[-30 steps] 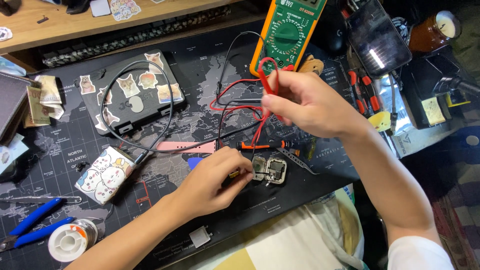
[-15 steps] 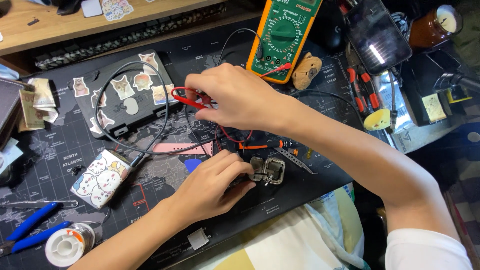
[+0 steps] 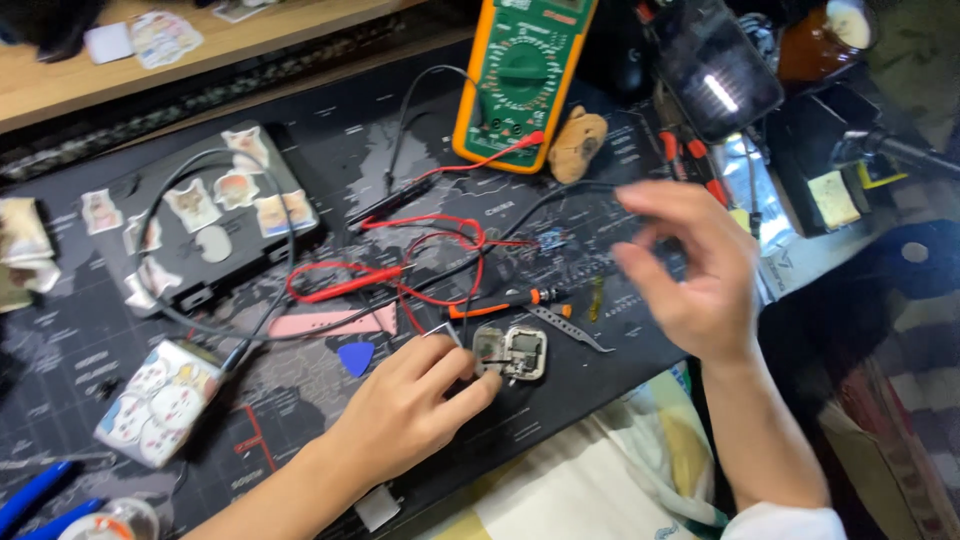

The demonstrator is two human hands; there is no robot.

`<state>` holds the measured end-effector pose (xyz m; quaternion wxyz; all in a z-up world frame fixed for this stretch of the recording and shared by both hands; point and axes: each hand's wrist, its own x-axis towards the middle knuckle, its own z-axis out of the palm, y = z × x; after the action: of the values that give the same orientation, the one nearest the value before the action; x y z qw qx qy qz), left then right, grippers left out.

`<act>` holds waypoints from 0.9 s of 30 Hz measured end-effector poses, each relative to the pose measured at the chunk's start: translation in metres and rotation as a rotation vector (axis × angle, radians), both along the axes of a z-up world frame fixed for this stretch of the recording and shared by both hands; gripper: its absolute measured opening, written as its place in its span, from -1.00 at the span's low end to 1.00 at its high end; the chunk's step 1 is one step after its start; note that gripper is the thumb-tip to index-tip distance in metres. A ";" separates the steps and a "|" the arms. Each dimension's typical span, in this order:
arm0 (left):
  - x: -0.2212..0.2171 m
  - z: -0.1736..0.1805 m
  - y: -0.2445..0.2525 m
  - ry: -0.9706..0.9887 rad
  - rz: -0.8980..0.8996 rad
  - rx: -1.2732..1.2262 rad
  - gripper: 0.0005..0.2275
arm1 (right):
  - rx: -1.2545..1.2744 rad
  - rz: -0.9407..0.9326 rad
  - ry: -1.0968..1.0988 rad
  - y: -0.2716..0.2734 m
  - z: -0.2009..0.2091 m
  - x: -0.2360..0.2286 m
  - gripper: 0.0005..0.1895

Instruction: The person uses a multimeter to test a small electronic device, then uses a soldering iron to solder components on the device's circuit board. The person repeatedly tests and solders the device throughout the clip.

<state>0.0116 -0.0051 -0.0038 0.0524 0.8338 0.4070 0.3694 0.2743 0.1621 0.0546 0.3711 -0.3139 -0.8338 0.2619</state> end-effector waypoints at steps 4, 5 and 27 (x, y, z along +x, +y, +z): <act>0.000 0.000 0.002 0.038 -0.017 0.007 -0.86 | -0.244 -0.323 0.228 -0.009 -0.037 0.067 -0.79; 0.000 -0.001 0.000 0.029 -0.034 0.012 -0.86 | -0.236 -0.341 0.222 -0.008 -0.045 0.080 -0.79; 0.005 0.003 0.003 0.064 0.017 0.089 -0.91 | -0.193 -0.730 0.204 0.151 -0.086 0.253 -0.48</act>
<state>0.0165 -0.0025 -0.0007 -0.0011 0.8431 0.3986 0.3608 0.5273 0.3133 -0.0317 0.4895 -0.5956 -0.5978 0.2197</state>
